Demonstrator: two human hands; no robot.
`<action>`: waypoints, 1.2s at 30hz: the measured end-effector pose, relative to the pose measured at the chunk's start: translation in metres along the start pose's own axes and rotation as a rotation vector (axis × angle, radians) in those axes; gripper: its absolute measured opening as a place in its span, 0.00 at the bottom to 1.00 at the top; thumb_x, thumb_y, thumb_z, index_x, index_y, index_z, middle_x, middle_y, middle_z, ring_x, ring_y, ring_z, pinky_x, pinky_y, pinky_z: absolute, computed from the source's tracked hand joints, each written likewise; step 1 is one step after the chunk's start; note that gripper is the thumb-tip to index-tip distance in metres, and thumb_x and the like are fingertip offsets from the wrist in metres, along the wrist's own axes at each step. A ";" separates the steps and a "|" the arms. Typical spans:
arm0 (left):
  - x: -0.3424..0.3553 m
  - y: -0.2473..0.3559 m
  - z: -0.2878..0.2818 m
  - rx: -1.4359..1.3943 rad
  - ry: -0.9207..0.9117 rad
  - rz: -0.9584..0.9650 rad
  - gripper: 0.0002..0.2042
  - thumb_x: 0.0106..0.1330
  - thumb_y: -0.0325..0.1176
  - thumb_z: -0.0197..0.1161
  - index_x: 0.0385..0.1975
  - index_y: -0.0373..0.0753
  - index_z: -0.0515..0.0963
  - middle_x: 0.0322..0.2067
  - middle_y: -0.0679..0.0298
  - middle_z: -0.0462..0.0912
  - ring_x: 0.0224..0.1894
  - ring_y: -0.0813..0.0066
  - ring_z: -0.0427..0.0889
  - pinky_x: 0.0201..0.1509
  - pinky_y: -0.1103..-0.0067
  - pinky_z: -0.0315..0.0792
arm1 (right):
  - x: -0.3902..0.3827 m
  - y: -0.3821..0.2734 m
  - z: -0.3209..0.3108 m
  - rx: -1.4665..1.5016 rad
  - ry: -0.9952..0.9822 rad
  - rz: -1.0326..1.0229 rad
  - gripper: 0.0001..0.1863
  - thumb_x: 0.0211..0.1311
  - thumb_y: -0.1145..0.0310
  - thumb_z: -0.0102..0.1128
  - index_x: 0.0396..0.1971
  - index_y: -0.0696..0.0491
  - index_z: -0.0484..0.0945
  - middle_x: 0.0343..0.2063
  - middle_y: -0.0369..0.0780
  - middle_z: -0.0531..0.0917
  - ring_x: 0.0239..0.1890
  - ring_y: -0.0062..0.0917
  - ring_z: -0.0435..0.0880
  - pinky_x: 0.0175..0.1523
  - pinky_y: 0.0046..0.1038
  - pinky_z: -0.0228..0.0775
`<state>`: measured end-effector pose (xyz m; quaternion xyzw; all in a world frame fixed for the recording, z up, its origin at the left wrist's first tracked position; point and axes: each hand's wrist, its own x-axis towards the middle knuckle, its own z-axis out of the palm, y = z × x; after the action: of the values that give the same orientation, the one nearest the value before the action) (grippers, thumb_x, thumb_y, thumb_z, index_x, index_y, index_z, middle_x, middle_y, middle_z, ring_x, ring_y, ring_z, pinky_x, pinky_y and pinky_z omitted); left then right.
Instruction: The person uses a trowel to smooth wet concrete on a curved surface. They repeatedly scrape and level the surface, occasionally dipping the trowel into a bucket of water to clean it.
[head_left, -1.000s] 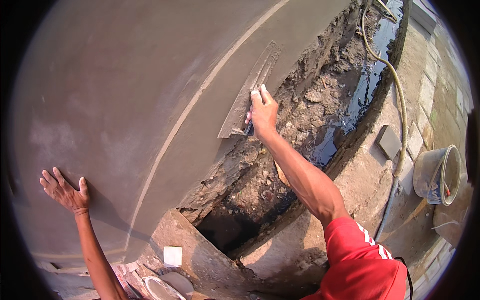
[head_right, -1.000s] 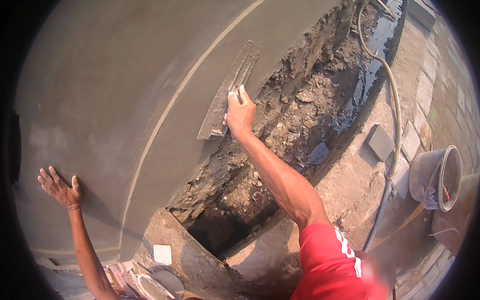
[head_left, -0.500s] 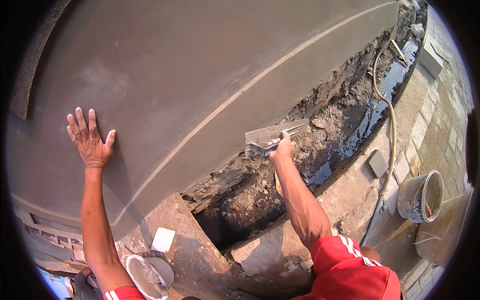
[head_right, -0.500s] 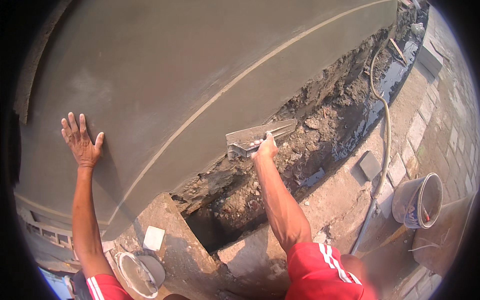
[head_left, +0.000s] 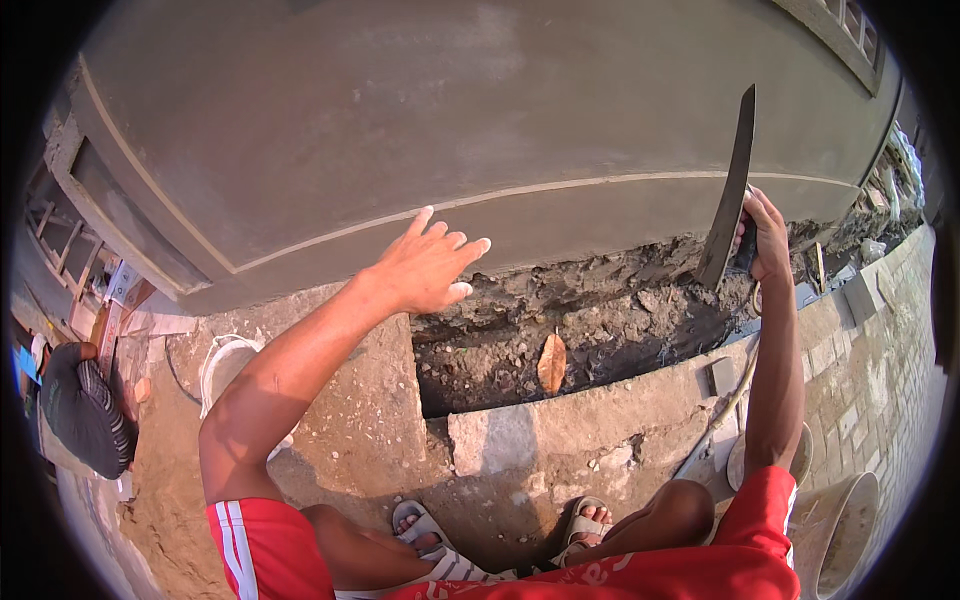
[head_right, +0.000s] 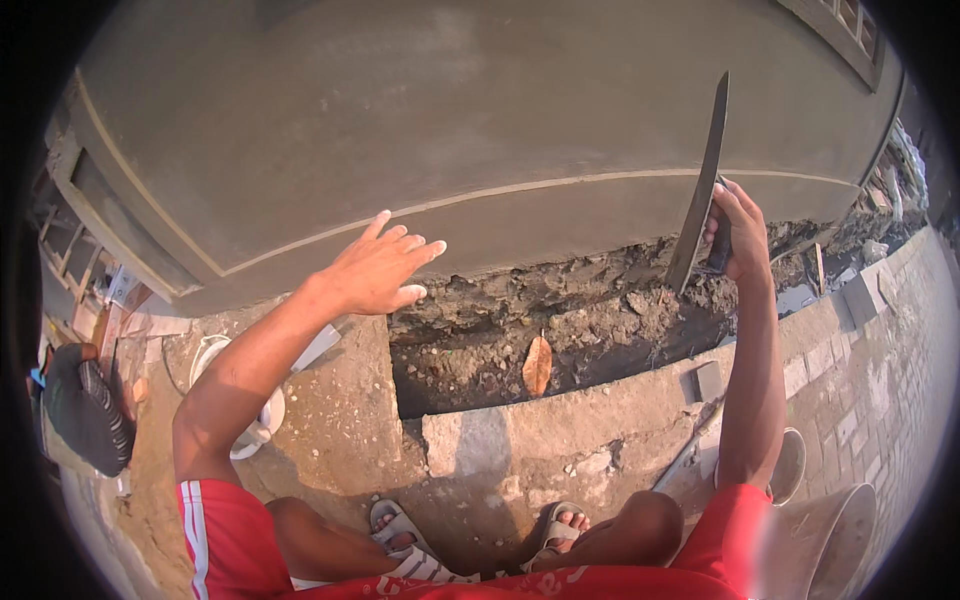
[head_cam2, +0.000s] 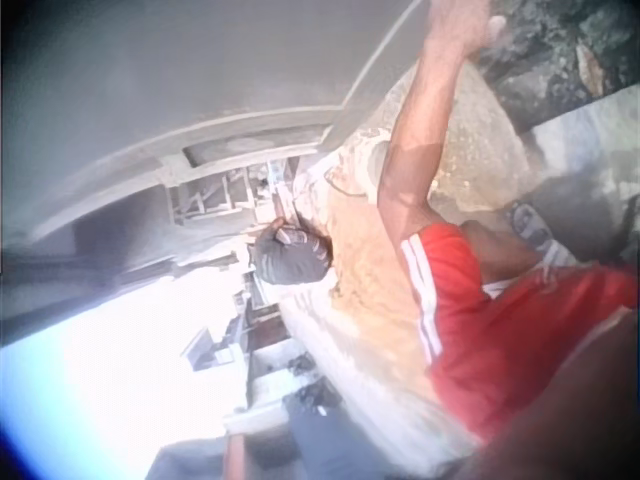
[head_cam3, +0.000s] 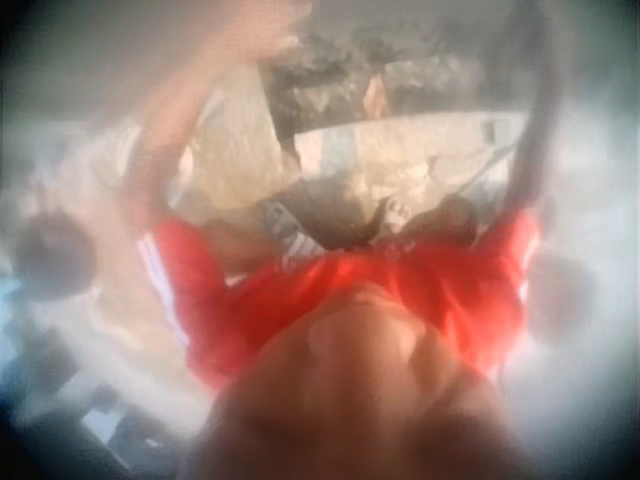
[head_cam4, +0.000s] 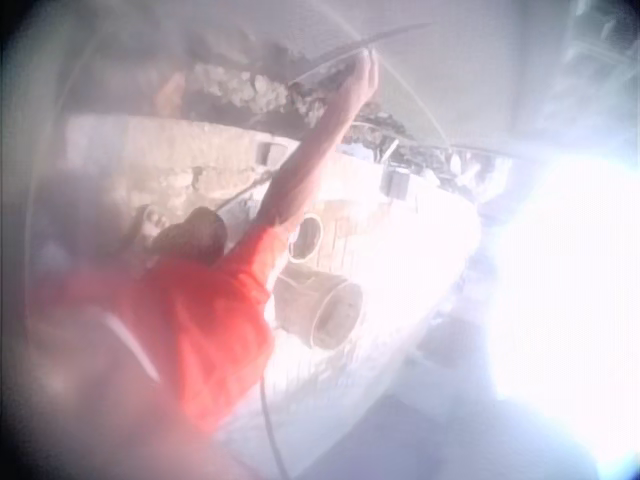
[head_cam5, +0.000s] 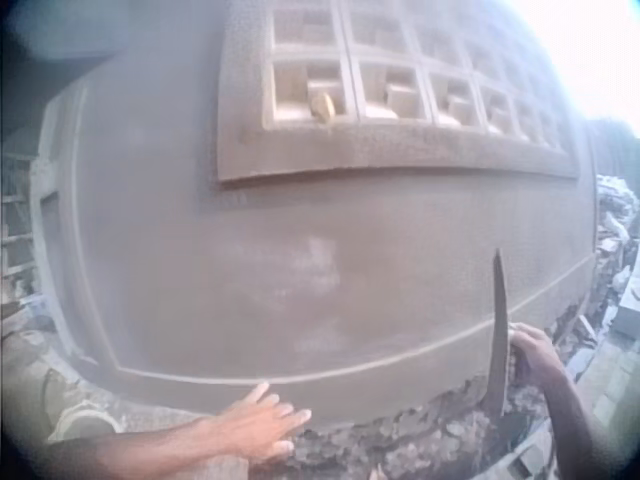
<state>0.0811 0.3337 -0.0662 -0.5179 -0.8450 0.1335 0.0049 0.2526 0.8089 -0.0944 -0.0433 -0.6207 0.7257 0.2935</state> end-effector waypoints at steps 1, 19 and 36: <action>-0.015 0.024 0.018 -0.067 -0.144 0.035 0.34 0.69 0.47 0.61 0.73 0.43 0.62 0.59 0.52 0.76 0.64 0.52 0.72 0.78 0.50 0.47 | -0.021 0.001 -0.003 -0.180 0.053 -0.041 0.15 0.75 0.65 0.56 0.54 0.58 0.77 0.22 0.30 0.74 0.21 0.13 0.72 0.24 0.19 0.67; -0.042 0.119 0.104 -0.238 -0.392 0.221 0.12 0.69 0.39 0.62 0.40 0.36 0.83 0.44 0.55 0.84 0.54 0.54 0.82 0.71 0.46 0.59 | -0.200 0.103 -0.021 0.296 -0.265 0.671 0.15 0.69 0.68 0.64 0.50 0.58 0.81 0.39 0.34 0.87 0.35 0.14 0.84 0.40 0.22 0.78; -0.037 0.148 0.105 -0.251 -0.423 0.233 0.21 0.68 0.40 0.64 0.58 0.39 0.76 0.51 0.54 0.83 0.59 0.55 0.79 0.66 0.55 0.63 | -0.237 0.086 0.004 -0.954 -0.113 0.278 0.25 0.55 0.70 0.65 0.56 0.55 0.80 0.40 0.54 0.85 0.39 0.44 0.84 0.48 0.39 0.75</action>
<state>0.2126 0.3411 -0.1970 -0.5688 -0.7718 0.1325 -0.2516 0.4144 0.6871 -0.2442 -0.2156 -0.8868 0.3945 0.1074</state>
